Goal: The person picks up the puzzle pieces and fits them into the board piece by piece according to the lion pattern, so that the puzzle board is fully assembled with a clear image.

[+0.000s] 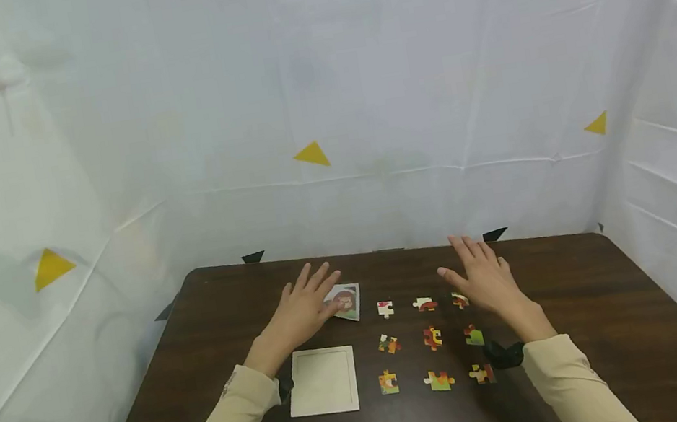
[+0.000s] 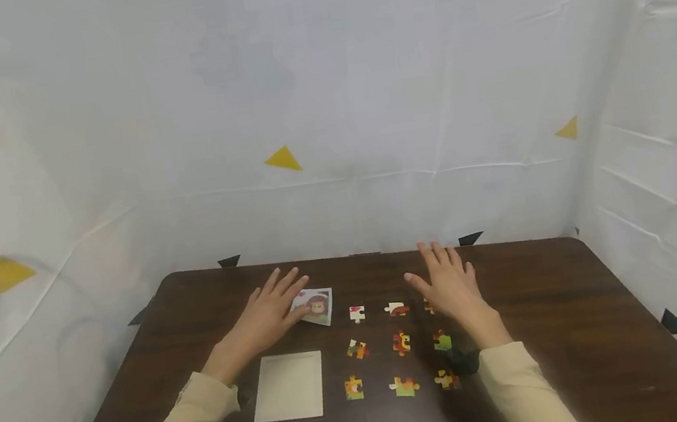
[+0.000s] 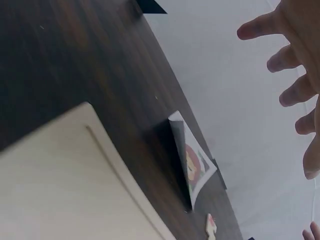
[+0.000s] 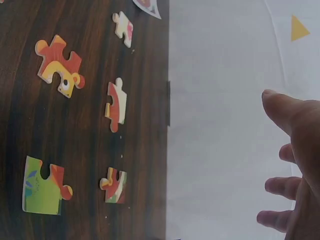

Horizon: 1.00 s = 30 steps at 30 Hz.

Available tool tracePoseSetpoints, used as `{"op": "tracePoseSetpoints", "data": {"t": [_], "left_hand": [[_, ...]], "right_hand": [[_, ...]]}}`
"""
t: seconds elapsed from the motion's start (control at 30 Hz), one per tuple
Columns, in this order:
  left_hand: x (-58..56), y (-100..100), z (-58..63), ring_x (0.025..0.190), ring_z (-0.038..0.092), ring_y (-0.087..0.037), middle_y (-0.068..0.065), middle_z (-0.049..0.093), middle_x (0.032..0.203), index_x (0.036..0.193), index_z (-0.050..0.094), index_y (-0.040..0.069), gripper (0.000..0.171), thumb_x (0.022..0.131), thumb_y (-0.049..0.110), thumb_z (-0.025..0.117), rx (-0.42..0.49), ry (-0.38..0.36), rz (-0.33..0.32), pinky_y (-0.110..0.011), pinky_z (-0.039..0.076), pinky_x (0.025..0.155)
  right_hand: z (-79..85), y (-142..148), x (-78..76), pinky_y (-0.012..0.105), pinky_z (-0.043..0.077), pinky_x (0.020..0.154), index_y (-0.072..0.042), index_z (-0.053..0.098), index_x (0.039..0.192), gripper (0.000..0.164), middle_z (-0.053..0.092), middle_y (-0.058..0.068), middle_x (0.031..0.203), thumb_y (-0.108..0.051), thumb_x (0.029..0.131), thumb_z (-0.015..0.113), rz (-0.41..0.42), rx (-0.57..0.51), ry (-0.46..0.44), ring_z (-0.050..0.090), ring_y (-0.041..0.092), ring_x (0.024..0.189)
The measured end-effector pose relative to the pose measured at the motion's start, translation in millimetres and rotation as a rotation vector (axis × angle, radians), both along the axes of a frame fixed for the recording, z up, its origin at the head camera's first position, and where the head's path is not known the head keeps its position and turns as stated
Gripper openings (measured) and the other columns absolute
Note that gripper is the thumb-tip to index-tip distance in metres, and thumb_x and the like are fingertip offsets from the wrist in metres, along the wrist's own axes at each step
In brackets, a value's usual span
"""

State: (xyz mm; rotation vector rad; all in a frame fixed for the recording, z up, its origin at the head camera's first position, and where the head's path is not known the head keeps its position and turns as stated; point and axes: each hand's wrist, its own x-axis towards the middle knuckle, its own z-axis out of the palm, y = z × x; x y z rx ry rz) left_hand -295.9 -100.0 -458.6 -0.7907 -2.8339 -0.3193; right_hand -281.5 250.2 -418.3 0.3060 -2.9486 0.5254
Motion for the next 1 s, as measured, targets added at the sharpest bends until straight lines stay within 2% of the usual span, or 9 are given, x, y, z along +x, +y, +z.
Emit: {"op": "tracePoseSetpoints", "data": {"t": [0.17, 0.37, 0.57, 0.73, 0.9, 1.0], "left_hand": [[13.0, -16, 0.2, 0.144, 0.020, -0.035, -0.008, 0.029, 0.156, 0.150, 0.035, 0.020, 0.061, 0.098, 0.048, 0.049, 0.018, -0.053, -0.021, -0.064, 0.030, 0.104], [38.6, -34, -3.0, 0.139, 0.033, -0.037, -0.012, 0.040, 0.150, 0.144, 0.045, 0.013, 0.057, 0.098, 0.045, 0.052, 0.039, -0.110, -0.054, -0.063, 0.037, 0.099], [59.3, -55, -13.0, 0.131, 0.045, -0.034, -0.012, 0.047, 0.144, 0.141, 0.050, 0.014, 0.056, 0.094, 0.043, 0.059, 0.036, -0.091, -0.083, -0.059, 0.044, 0.094], [68.8, -72, -23.5, 0.131, 0.046, -0.031, -0.007, 0.052, 0.141, 0.137, 0.056, 0.016, 0.054, 0.090, 0.041, 0.066, 0.040, -0.077, -0.124, -0.059, 0.045, 0.092], [76.7, -84, -29.4, 0.132, 0.045, -0.030, -0.004, 0.053, 0.141, 0.133, 0.060, 0.016, 0.055, 0.085, 0.043, 0.070, 0.038, -0.100, -0.153, -0.061, 0.046, 0.090], [79.9, -90, -31.4, 0.132, 0.045, -0.029, -0.004, 0.052, 0.142, 0.133, 0.060, 0.016, 0.060, 0.082, 0.046, 0.072, 0.024, -0.116, -0.166, -0.057, 0.049, 0.088]], "right_hand": [[0.4, 0, -1.9, 0.076, 0.012, 0.101, -0.009, 0.017, 0.154, 0.076, 0.016, 0.025, 0.156, -0.049, 0.098, 0.048, 0.017, 0.004, -0.002, 0.010, 0.052, 0.140], [-3.3, -3, -5.5, 0.075, 0.014, 0.101, -0.008, 0.020, 0.154, 0.072, 0.016, 0.024, 0.156, -0.044, 0.099, 0.051, 0.048, -0.003, -0.021, 0.013, 0.050, 0.140], [-8.8, -9, -7.9, 0.075, 0.017, 0.101, -0.008, 0.021, 0.153, 0.070, 0.017, 0.023, 0.156, -0.039, 0.099, 0.052, 0.086, -0.012, -0.037, 0.015, 0.051, 0.139], [-11.3, -11, -6.7, 0.075, 0.017, 0.100, -0.007, 0.022, 0.153, 0.069, 0.017, 0.024, 0.156, -0.036, 0.099, 0.054, 0.110, -0.019, -0.054, 0.014, 0.051, 0.139], [-12.2, -12, -7.8, 0.075, 0.019, 0.100, -0.008, 0.022, 0.153, 0.069, 0.019, 0.024, 0.155, -0.037, 0.099, 0.053, 0.141, 0.003, -0.049, 0.017, 0.051, 0.138], [-13.2, -15, -8.5, 0.074, 0.020, 0.100, -0.007, 0.022, 0.153, 0.069, 0.020, 0.025, 0.155, -0.036, 0.099, 0.054, 0.160, 0.003, -0.048, 0.018, 0.051, 0.138]]}}
